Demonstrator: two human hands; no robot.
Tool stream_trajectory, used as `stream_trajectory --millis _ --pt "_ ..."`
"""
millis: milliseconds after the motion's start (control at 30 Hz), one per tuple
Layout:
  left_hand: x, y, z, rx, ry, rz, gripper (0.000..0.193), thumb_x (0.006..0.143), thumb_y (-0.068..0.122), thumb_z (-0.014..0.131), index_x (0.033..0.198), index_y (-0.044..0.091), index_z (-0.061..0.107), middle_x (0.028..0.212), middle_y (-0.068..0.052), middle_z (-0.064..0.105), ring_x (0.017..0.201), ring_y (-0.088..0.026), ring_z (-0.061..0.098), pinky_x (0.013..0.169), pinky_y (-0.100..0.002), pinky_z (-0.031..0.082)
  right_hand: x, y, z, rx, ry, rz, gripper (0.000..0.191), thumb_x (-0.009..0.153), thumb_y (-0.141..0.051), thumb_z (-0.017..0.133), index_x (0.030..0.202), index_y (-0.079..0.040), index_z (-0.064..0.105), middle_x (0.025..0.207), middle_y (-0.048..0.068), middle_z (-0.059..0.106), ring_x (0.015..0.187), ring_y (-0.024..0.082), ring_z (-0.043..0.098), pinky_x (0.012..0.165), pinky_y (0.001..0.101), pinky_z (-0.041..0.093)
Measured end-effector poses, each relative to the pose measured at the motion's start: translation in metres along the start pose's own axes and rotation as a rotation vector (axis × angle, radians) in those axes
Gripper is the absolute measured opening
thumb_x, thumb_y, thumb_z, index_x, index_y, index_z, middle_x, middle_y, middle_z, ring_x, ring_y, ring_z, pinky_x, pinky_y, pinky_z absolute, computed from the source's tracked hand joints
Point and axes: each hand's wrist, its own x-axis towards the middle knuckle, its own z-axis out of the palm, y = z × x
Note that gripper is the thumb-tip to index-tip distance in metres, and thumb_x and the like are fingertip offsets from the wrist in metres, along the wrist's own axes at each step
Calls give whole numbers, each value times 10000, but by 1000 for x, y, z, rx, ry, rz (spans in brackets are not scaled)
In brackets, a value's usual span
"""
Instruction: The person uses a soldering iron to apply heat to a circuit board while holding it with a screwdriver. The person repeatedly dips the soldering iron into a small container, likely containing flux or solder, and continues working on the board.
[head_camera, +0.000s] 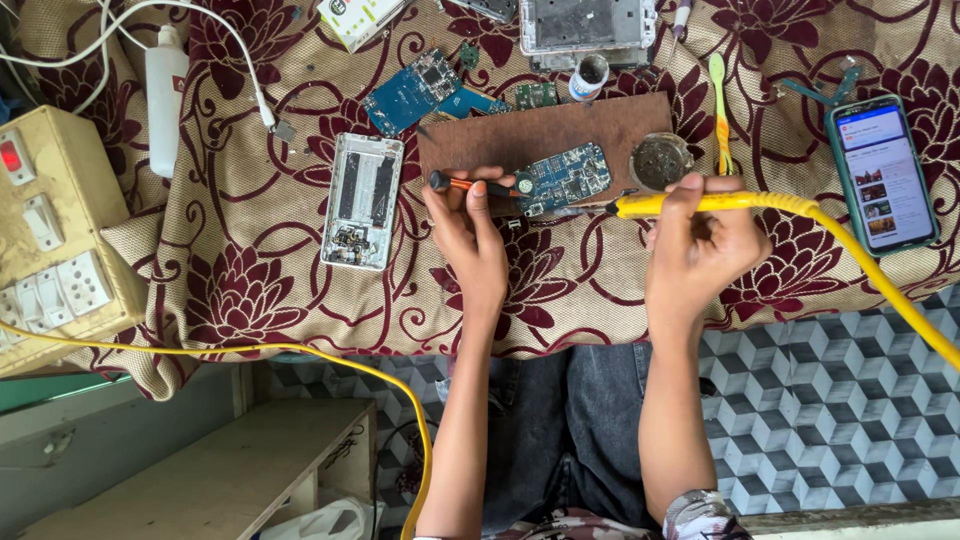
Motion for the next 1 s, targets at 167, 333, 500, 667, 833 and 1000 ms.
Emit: stream_trajectory --millis 167,333,500,667,833,1000 --pt "1 0 0 34 -4 19 95 1147 71 437 1214 4 429 1128 -187 708 1010 -216 735 919 -325 578 0 1 1 32 -4 -26 172 1127 45 573 965 69 626 813 116 690 552 93 627 486 214 489" --pt "0 0 -1 26 -1 0 94 1139 75 440 1206 9 430 1125 -184 712 1008 -215 741 899 -321 592 -3 1 5 -8 -28 -1 168 1111 37 578 952 65 623 713 80 653 565 94 623 501 233 473" --pt "0 0 0 43 -1 9 91 1144 75 443 1205 9 427 1130 -185 716 1011 -217 741 907 -324 585 0 1 1 11 -9 -7 175 1139 33 579 970 51 624 755 91 658 537 89 608 484 218 466" --pt "0 1 0 36 3 4 99 1141 77 446 1211 7 434 1126 -184 716 1010 -216 744 910 -324 587 -3 -1 4 32 -17 7 171 1120 32 586 954 52 624 732 72 655 571 90 616 467 213 467" --pt "0 1 0 45 7 -4 96 1144 84 448 1206 12 433 1121 -179 721 1003 -211 743 892 -319 589 -3 -4 5 6 -17 -3 168 1125 27 594 960 58 612 734 68 638 533 81 602 483 218 454" --pt "0 2 0 32 4 -1 107 1143 87 450 1214 10 430 1124 -181 714 1008 -210 739 903 -321 583 -3 -5 3 22 1 22 191 1145 29 586 957 57 609 747 79 656 542 83 598 496 217 457"
